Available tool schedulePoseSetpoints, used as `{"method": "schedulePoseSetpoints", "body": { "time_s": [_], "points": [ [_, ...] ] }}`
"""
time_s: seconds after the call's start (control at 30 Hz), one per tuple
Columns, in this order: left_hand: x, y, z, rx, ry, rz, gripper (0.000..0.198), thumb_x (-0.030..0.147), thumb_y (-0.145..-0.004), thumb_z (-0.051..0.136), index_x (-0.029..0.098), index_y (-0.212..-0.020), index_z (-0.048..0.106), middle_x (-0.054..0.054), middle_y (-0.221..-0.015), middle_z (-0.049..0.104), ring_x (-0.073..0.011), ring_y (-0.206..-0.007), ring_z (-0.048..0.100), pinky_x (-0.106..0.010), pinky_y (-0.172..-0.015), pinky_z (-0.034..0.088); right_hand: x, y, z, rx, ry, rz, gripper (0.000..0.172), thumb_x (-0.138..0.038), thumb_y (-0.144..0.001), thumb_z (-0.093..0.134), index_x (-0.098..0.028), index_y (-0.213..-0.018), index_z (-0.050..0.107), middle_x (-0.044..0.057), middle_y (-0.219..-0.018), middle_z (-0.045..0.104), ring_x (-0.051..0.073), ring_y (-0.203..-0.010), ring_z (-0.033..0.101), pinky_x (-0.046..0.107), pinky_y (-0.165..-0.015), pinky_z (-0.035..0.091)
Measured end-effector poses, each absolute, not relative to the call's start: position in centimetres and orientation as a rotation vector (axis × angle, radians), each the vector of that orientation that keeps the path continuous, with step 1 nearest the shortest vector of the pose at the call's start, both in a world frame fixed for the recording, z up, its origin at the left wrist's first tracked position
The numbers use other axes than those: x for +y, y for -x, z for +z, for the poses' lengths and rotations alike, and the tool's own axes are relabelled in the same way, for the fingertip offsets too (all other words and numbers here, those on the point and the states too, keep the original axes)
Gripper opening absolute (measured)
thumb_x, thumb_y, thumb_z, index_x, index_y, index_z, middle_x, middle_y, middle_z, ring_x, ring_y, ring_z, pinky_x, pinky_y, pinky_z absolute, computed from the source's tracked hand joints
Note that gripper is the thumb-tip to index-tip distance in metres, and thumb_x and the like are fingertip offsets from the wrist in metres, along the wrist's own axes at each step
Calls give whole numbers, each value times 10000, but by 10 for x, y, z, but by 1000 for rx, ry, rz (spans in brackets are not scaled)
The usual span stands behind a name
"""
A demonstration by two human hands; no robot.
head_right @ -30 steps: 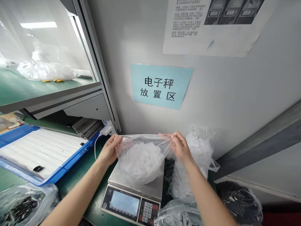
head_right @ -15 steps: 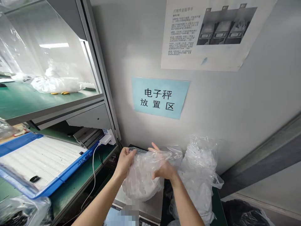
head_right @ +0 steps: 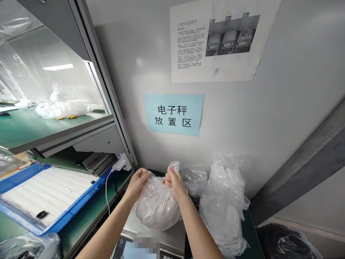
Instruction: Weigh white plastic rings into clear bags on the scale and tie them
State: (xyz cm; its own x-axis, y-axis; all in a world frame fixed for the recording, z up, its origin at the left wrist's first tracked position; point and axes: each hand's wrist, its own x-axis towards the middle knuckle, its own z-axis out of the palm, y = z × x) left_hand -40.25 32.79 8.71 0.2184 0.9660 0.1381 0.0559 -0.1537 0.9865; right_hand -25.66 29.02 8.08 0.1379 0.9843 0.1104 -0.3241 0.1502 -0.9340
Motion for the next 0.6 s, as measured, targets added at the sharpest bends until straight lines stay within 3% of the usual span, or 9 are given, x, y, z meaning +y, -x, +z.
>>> {"method": "schedulePoseSetpoints", "body": {
  "time_s": [0.1, 0.2, 0.3, 0.4, 0.47, 0.53, 0.6],
  "points": [
    [326, 414, 116, 702, -1903, 1095, 177, 334, -765, 500, 187, -700, 424, 12, -677, 452, -122, -640, 451, -237, -624, 367, 296, 258, 87, -1042, 1011, 1204, 489, -566, -635, 614, -211, -589, 282, -111, -452, 190, 45, -395, 149, 225, -461, 349],
    [328, 407, 141, 437, -2418, 887, 115, 251, -805, 457, 195, -713, 496, -29, -791, 536, -176, -846, 495, -287, -772, 359, 299, 257, 93, -1232, 1065, 1293, 335, -302, -577, 684, -201, -599, 365, -96, -457, 283, 51, -418, 211, 187, -399, 210],
    [334, 390, 145, 395, -2601, 786, 131, 233, -786, 492, 195, -661, 493, -28, -758, 548, -186, -822, 500, -298, -767, 337, 299, 253, 97, -1390, 1057, 1381, 265, -145, -511, 616, -178, -506, 353, -87, -444, 313, 42, -422, 210, 182, -393, 161],
    [339, 379, 137, 528, -2501, 759, 145, 243, -772, 513, 198, -637, 485, 6, -639, 504, -134, -603, 457, -251, -608, 327, 296, 245, 101, -1472, 1013, 1455, 173, -207, -546, 546, -179, -504, 380, -84, -419, 325, 48, -392, 244, 190, -389, 204],
    [339, 376, 134, 581, -2440, 767, 131, 243, -772, 510, 205, -647, 502, 31, -563, 466, -113, -524, 414, -235, -546, 302, 294, 239, 105, -1511, 969, 1508, 152, -277, -562, 552, -178, -548, 438, -66, -437, 401, 72, -407, 354, 211, -426, 304],
    [339, 375, 135, 637, -2401, 782, 121, 249, -750, 543, 205, -639, 523, 49, -500, 425, -103, -480, 380, -231, -512, 283, 295, 233, 109, -1559, 932, 1562, 230, -345, -539, 615, -162, -602, 491, -28, -503, 496, 114, -490, 479, 246, -508, 389],
    [340, 372, 141, 703, -2355, 768, 142, 243, -698, 608, 195, -592, 527, 65, -442, 389, -90, -440, 347, -230, -479, 268, 297, 230, 111, -1609, 919, 1600, 338, -409, -507, 692, -159, -597, 482, -30, -487, 485, 130, -505, 504, 266, -541, 412]
  ]
}}
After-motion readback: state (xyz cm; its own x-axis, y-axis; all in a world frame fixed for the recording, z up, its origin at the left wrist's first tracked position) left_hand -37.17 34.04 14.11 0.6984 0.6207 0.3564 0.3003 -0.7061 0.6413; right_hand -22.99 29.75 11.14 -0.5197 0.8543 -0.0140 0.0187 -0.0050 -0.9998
